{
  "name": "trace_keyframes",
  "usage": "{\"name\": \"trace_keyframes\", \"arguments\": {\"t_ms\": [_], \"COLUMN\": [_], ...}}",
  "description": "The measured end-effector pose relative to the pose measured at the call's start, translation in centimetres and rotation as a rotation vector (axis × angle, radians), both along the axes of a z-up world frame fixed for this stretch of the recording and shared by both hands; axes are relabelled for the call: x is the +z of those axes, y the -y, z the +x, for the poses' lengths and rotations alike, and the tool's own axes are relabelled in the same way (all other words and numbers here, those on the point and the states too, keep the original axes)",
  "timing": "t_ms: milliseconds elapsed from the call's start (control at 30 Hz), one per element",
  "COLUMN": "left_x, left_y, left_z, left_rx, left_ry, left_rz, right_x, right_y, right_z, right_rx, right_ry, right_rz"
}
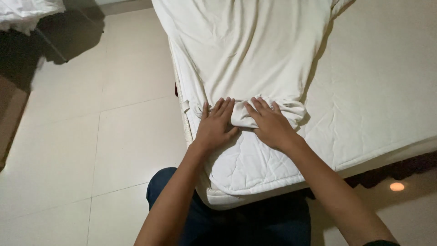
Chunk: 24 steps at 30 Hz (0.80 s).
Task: The person spreads a white fitted sheet over a mattress, smoothing the fabric and tucking the elasticized edges under the corners. They work around the bed to ensure the sheet is properly fitted and wrinkle-free.
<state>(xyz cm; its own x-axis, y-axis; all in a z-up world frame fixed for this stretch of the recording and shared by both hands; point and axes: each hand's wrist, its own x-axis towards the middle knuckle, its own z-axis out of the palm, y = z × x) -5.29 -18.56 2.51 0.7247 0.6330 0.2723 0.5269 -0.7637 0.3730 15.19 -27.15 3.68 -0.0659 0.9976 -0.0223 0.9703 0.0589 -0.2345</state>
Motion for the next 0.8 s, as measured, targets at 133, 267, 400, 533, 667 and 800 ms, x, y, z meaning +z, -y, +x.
{"name": "trace_keyframes", "arguments": {"t_ms": [133, 267, 400, 533, 667, 800], "left_x": [0.1, 0.3, 0.2, 0.1, 0.9, 1.5], "left_y": [0.4, 0.8, 0.6, 0.7, 1.3, 0.9], "left_z": [0.0, 0.6, 0.7, 0.7, 0.8, 1.2], "left_rx": [0.008, 0.041, 0.072, 0.072, 0.104, 0.126], "left_ry": [0.018, 0.046, 0.077, 0.096, 0.124, 0.182], "left_rz": [0.04, 0.023, 0.04, 0.035, -0.011, -0.029], "right_x": [-2.0, -3.3, -2.1, -2.4, 0.2, 2.2], "right_y": [-0.8, -1.0, -0.5, -0.6, -0.2, -1.2], "right_z": [1.2, 1.7, 0.6, 0.4, -0.8, -1.8], "right_rx": [0.025, 0.011, -0.024, -0.037, -0.051, -0.096], "right_ry": [-0.015, -0.119, -0.124, -0.09, -0.069, 0.032], "right_rz": [0.06, 0.127, 0.199, 0.225, 0.198, 0.134]}}
